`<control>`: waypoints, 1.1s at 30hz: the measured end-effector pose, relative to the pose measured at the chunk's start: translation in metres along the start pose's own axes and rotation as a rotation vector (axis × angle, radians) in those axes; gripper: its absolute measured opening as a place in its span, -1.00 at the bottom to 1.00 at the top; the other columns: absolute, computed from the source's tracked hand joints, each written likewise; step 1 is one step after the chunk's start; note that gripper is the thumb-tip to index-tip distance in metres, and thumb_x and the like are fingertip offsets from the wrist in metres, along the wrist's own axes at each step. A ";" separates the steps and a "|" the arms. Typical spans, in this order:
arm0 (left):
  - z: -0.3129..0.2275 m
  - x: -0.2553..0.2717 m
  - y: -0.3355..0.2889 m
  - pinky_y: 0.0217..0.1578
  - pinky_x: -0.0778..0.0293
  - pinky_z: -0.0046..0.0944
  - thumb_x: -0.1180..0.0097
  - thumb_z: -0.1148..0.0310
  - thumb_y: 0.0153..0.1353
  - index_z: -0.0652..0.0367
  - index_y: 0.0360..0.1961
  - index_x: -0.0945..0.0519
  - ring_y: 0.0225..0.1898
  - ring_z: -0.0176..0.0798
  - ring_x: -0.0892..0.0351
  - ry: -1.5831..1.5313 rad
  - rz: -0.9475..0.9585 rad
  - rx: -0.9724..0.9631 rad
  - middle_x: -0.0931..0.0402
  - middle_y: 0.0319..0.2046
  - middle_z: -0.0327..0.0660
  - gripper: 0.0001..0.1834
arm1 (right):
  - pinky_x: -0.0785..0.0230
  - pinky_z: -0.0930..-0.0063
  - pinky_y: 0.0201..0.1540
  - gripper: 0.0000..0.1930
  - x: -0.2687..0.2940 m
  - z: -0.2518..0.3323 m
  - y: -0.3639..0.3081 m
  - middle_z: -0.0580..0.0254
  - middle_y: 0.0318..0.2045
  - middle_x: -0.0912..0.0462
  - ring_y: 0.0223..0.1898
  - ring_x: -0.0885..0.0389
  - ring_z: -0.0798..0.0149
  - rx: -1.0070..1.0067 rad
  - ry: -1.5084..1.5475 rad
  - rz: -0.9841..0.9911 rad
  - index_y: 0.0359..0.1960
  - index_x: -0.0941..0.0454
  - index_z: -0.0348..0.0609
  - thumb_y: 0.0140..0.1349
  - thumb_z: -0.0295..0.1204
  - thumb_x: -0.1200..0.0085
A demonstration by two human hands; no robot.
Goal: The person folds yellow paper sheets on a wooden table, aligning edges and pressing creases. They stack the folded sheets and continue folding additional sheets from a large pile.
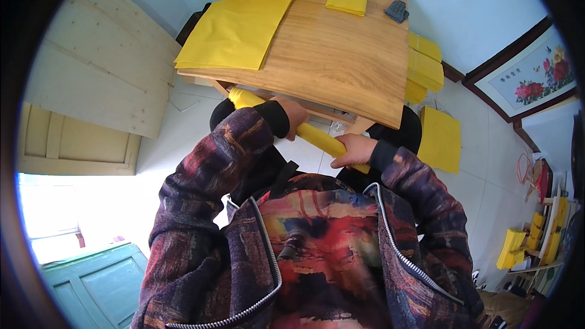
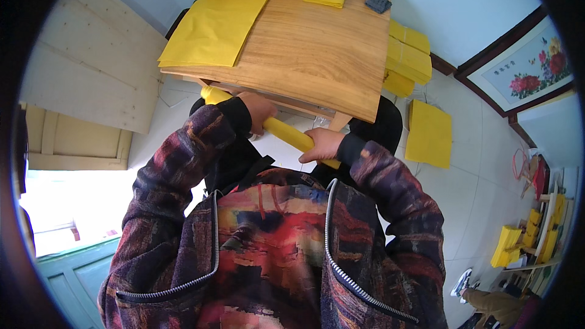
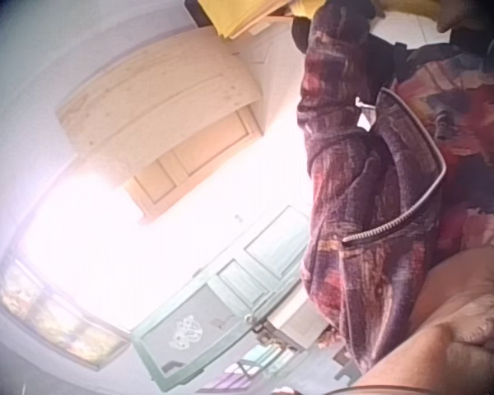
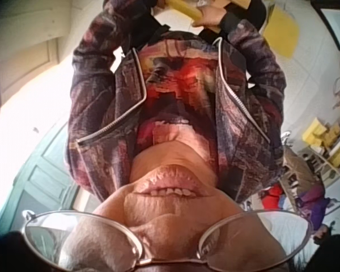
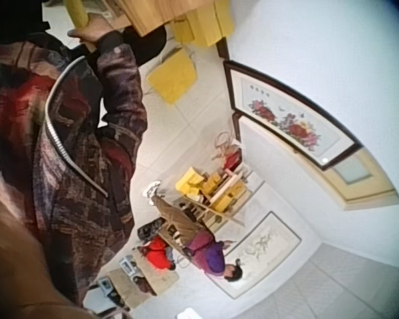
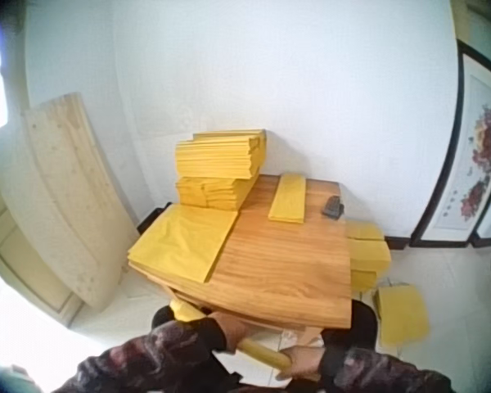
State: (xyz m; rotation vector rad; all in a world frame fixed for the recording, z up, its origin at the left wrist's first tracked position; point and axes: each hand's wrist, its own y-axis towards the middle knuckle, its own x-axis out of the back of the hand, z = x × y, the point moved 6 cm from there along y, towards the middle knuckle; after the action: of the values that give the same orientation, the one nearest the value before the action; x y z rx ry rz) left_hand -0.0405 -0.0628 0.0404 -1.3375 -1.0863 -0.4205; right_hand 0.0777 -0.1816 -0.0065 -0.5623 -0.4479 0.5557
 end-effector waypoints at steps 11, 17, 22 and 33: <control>0.007 0.015 -0.030 0.07 -0.31 0.06 -0.40 0.25 -0.20 0.06 -0.23 -0.57 -0.08 -0.07 -0.56 -0.001 -0.343 0.077 -0.60 -0.23 -0.19 -0.57 | -0.43 0.36 -0.46 -0.55 0.007 0.006 0.002 0.08 -0.55 -0.57 -0.56 -0.58 0.21 0.144 -0.065 -0.232 -0.26 -0.48 -0.37 -0.05 -0.24 -0.30; 0.045 0.001 -0.105 0.05 -0.36 -0.04 -0.32 0.41 -0.09 0.17 -0.12 -0.52 -0.08 -0.01 -0.50 -0.488 -1.337 0.397 -0.50 -0.16 -0.13 -0.56 | -0.37 0.46 -0.50 -0.59 0.015 0.000 -0.004 0.24 -0.60 -0.50 -0.61 -0.47 0.37 0.234 0.191 -0.319 -0.28 -0.48 -0.34 -0.03 -0.27 -0.32; 0.001 -0.038 -0.047 0.17 -0.30 -0.20 -0.25 0.50 0.13 0.19 0.20 -0.34 0.14 -0.21 -0.39 -1.759 -0.595 -0.293 -0.45 0.06 -0.20 -0.41 | -0.37 0.49 -0.46 -0.62 0.005 0.033 -0.006 0.32 -0.52 -0.52 -0.54 -0.46 0.45 0.295 0.319 -0.226 -0.19 -0.48 -0.26 0.04 -0.32 -0.33; -0.030 0.029 -0.044 -0.30 -0.45 -0.21 -0.30 0.27 0.08 0.16 -0.37 -0.40 -0.42 -0.20 -0.50 -2.044 -0.752 -0.627 -0.43 -0.54 -0.18 -0.69 | -0.32 0.61 -0.43 -0.73 -0.021 0.076 0.003 0.41 -0.52 -0.47 -0.53 -0.45 0.48 0.361 0.657 -0.004 -0.29 -0.46 -0.16 0.08 -0.41 -0.32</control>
State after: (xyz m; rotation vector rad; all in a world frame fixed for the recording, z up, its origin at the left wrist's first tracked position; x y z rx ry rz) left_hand -0.0501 -0.0915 0.0927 -1.6581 -3.3958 0.3630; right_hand 0.0200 -0.1636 0.0438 -0.3653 0.2720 0.4042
